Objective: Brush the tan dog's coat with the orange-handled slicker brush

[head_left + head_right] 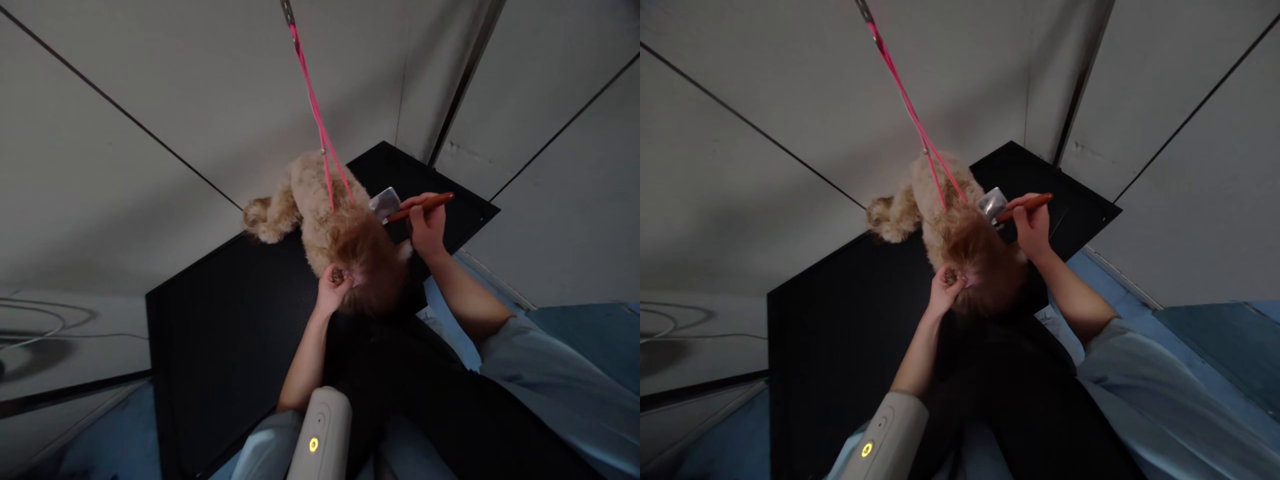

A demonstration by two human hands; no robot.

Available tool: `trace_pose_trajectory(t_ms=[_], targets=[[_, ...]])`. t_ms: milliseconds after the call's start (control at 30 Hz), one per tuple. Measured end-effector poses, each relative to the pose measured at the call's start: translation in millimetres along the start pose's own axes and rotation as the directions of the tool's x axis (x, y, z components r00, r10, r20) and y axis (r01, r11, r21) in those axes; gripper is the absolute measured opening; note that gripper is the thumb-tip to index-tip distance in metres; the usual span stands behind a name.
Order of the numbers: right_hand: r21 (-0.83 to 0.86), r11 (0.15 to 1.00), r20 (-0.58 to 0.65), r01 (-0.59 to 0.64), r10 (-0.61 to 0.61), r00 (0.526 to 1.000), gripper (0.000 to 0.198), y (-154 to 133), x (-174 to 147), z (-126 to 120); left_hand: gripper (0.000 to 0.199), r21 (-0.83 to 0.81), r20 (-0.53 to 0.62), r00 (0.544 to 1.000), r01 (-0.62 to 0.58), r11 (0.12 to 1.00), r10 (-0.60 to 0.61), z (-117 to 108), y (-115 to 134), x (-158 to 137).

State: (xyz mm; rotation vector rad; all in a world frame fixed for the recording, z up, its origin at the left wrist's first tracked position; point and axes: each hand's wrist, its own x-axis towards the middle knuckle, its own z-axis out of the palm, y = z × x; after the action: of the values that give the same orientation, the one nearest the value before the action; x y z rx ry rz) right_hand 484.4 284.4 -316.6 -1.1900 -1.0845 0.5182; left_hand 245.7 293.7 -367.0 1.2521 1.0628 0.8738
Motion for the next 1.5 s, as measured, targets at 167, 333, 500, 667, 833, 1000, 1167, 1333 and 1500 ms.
trace_pose_trajectory(t_ms=[167, 333, 500, 667, 833, 1000, 1167, 1333, 1500], targets=[[-0.081, 0.996, 0.3, -0.042, 0.065, 0.952, 0.025, -8, -7, 10, 0.044, 0.021, -0.035, 0.999, 0.017, 1.0, -0.016, 4, -1, -1], [-0.023, 0.997, 0.065, 0.07, -0.069, 0.996, 0.024, -9, -2, 12, 0.039, 0.079, -0.016, 1.0, 0.005, 0.997, -0.004, 7, -1, -6], [-0.082, 0.996, 0.223, -0.035, 0.053, 0.973, 0.025, -4, 4, 9, 0.054, 0.121, -0.057, 0.998, 0.011, 0.993, -0.004, 12, -6, -9], [-0.031, 0.998, 0.062, 0.061, -0.059, 0.996, 0.02, -13, 1, 5, 0.047, 0.202, -0.078, 0.996, -0.036, 0.979, 0.053, 16, -6, -11], [-0.136, 0.99, 0.113, -0.047, 0.063, 0.992, 0.016, -15, -6, 10, 0.048, 0.166, -0.108, 0.994, -0.002, 0.986, 0.02, 19, -5, -12], [-0.113, 0.993, 0.126, 0.038, -0.023, 0.992, 0.016, -7, -13, 10, 0.044, 0.09, -0.067, 0.998, 0.006, 0.996, 0.0, 17, -8, -7], [-0.086, 0.996, -0.062, -0.016, 0.011, 0.998, 0.025, 8, -18, 4, 0.044, 0.043, -0.111, 0.993, -0.023, 0.999, 0.028, 12, -7, 1], [0.015, 0.999, 0.132, -0.04, 0.037, 0.991, 0.03, 23, -32, 2, 0.043, -0.021, -0.079, 0.997, 0.024, 0.999, -0.025, 5, -8, 9], [0.026, 0.993, -0.259, -0.119, 0.122, 0.958, 0.034, 39, -39, 4, 0.04, -0.037, -0.113, 0.993, 0.021, 0.999, -0.025, -2, -12, 16]])
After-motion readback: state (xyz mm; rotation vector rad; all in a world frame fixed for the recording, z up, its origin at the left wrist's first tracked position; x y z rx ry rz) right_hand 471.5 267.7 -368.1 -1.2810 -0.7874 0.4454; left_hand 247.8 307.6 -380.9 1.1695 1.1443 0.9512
